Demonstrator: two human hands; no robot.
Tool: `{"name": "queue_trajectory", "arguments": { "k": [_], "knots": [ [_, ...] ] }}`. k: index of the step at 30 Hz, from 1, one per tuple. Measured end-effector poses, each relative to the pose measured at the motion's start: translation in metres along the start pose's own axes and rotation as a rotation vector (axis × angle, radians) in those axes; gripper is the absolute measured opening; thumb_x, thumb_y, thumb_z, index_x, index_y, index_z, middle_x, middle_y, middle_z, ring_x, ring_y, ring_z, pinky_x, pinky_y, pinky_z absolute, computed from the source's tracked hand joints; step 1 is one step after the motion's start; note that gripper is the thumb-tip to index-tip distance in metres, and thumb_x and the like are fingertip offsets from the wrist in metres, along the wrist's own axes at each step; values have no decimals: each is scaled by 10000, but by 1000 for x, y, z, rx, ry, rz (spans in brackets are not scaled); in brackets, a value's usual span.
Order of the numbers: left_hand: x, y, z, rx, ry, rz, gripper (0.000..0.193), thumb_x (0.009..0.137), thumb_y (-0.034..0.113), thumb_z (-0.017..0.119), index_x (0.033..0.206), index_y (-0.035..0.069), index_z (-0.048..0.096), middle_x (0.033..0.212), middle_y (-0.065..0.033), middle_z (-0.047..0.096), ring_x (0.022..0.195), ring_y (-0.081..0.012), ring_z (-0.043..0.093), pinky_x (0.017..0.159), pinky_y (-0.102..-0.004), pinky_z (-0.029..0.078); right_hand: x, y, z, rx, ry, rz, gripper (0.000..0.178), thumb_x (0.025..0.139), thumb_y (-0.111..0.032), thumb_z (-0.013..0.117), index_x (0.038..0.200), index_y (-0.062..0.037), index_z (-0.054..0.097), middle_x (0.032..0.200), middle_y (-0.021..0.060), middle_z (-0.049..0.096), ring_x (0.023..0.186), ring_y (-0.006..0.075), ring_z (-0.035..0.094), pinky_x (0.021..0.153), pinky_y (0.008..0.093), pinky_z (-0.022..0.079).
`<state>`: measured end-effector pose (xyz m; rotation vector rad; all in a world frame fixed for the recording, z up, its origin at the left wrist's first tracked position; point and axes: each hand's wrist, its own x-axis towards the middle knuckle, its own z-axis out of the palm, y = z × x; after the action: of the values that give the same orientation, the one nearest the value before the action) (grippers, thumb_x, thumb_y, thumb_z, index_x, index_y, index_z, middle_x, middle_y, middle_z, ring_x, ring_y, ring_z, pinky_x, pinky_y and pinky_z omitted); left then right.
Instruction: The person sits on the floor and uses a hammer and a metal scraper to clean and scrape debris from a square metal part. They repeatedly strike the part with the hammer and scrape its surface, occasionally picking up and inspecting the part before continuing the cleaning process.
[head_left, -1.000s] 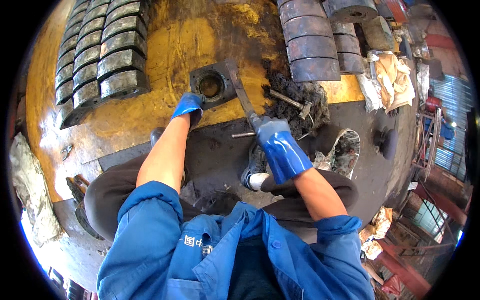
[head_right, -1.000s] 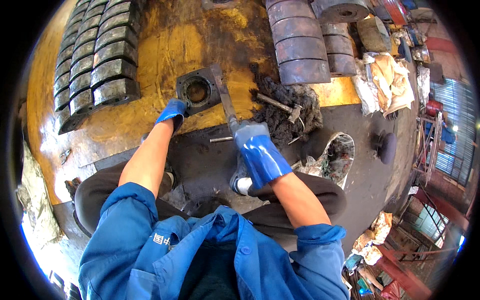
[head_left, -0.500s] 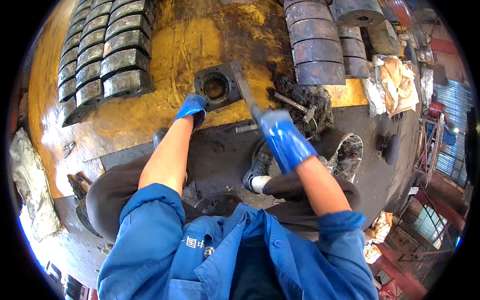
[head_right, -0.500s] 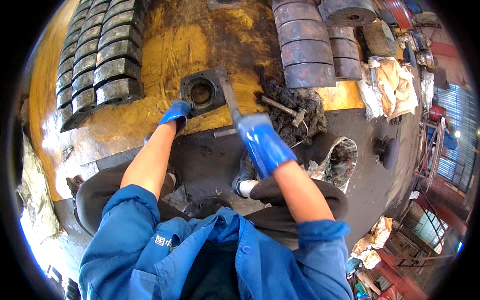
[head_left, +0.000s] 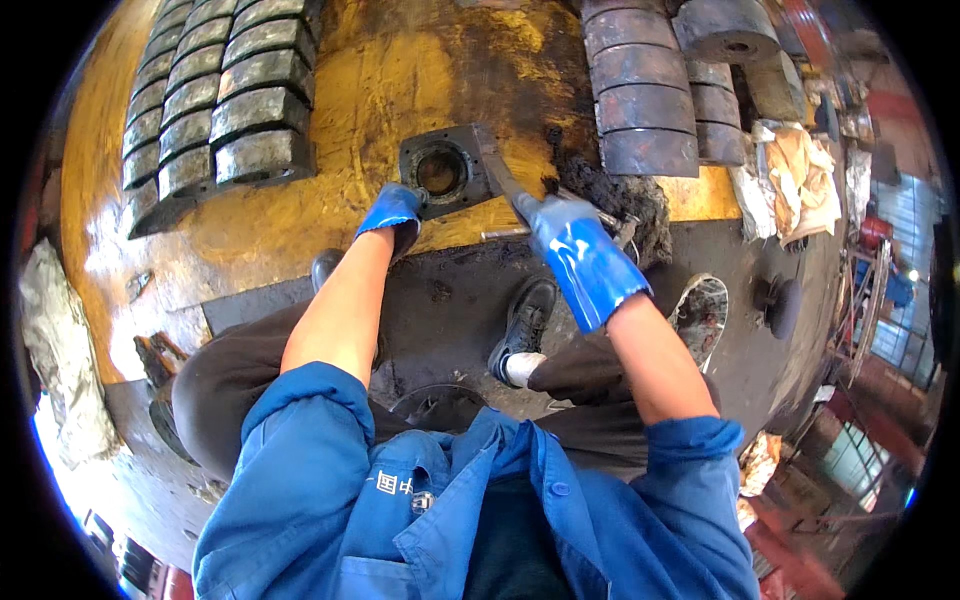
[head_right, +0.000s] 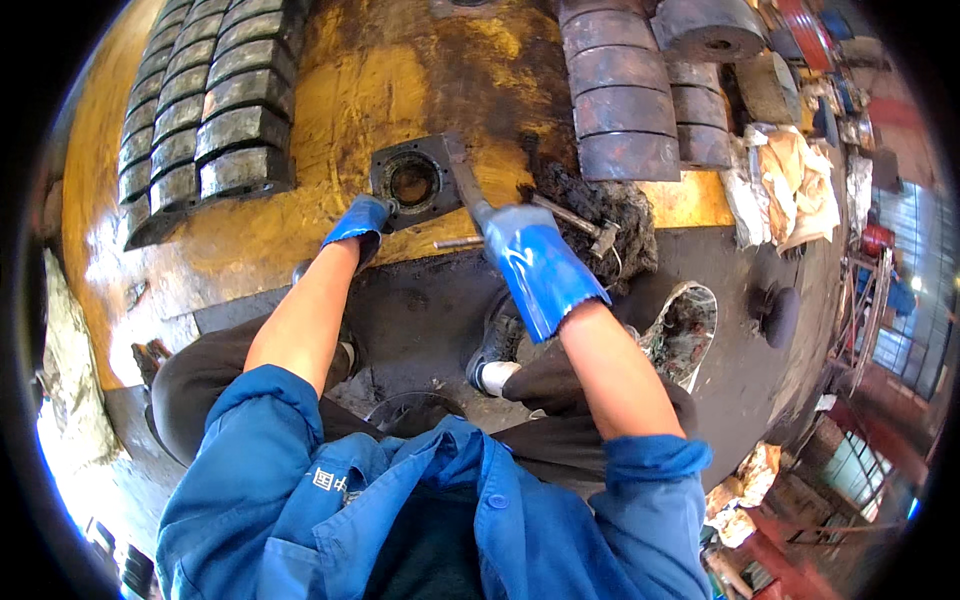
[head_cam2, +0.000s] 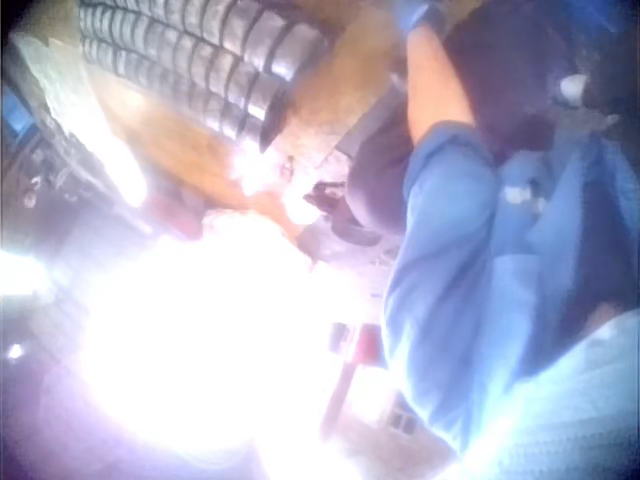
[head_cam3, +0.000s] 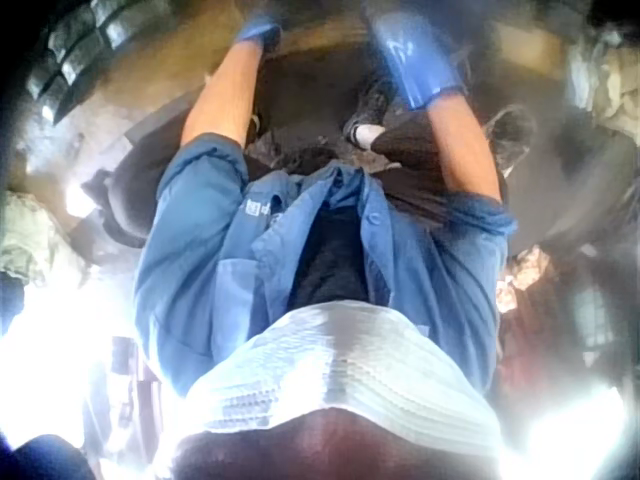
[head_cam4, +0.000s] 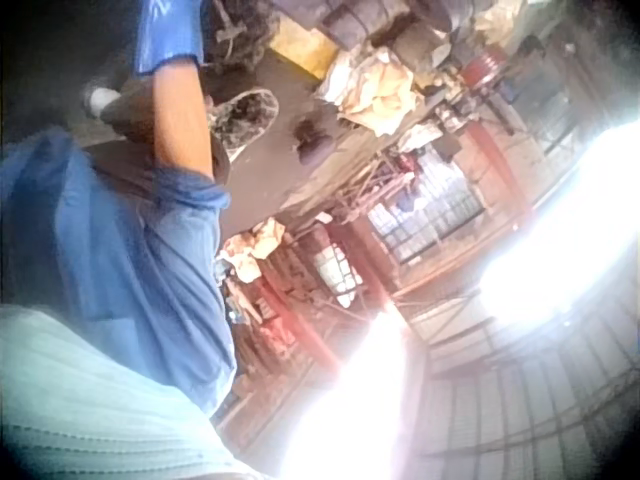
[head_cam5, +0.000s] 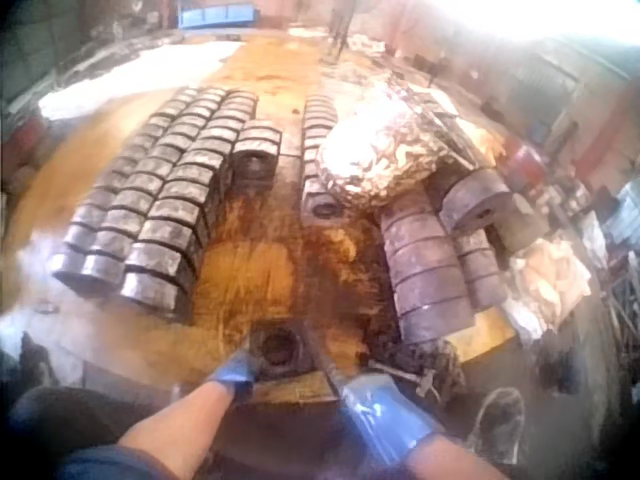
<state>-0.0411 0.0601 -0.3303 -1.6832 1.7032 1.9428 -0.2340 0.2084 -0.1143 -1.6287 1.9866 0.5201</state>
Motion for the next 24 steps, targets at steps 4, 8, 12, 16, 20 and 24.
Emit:
{"name": "queue_trajectory", "arguments": {
  "k": [4,8,12,16,20,24],
  "knots": [
    [5,0,-5,37,-5,-30,391,895,338,620,888,-45,696,756,-139,694,659,-247,644,604,-382,476,-2,1,17,432,116,73,295,908,-106,529,1195,-40,559,880,167,670,770,262,654,653,372,505],
    [3,-10,-14,242,2,-97,491,884,463,626,871,-21,705,737,-149,694,665,-249,638,621,-399,468,-15,6,42,1283,147,347,239,941,-198,586,1048,9,640,667,43,626,523,113,538,455,263,397],
    [-3,0,-12,141,-12,-141,527,866,511,632,909,-9,703,781,-136,700,708,-247,630,688,-382,466,-26,39,32,1455,61,560,332,928,-313,593,800,-16,667,552,19,543,449,90,420,409,265,339],
    [-4,-5,-18,105,-19,-184,533,887,512,603,919,-10,705,792,-132,704,726,-244,626,718,-377,462,-11,70,49,1660,-92,766,195,926,-215,597,1000,-37,627,712,47,654,430,75,397,359,233,277],
    [-13,-2,-7,29,11,-132,508,898,500,595,910,6,710,788,-130,703,697,-239,616,684,-372,456,-16,75,44,1654,-93,732,237,922,-267,602,820,-53,614,593,-6,501,440,79,340,415,261,255],
    [17,-35,-7,-196,-28,-181,476,878,487,636,1039,40,664,740,-91,690,590,-197,644,514,-303,454,-10,71,12,1426,-150,688,285,904,-329,612,803,-63,629,579,-33,493,450,61,357,410,241,267]
  ]
}}
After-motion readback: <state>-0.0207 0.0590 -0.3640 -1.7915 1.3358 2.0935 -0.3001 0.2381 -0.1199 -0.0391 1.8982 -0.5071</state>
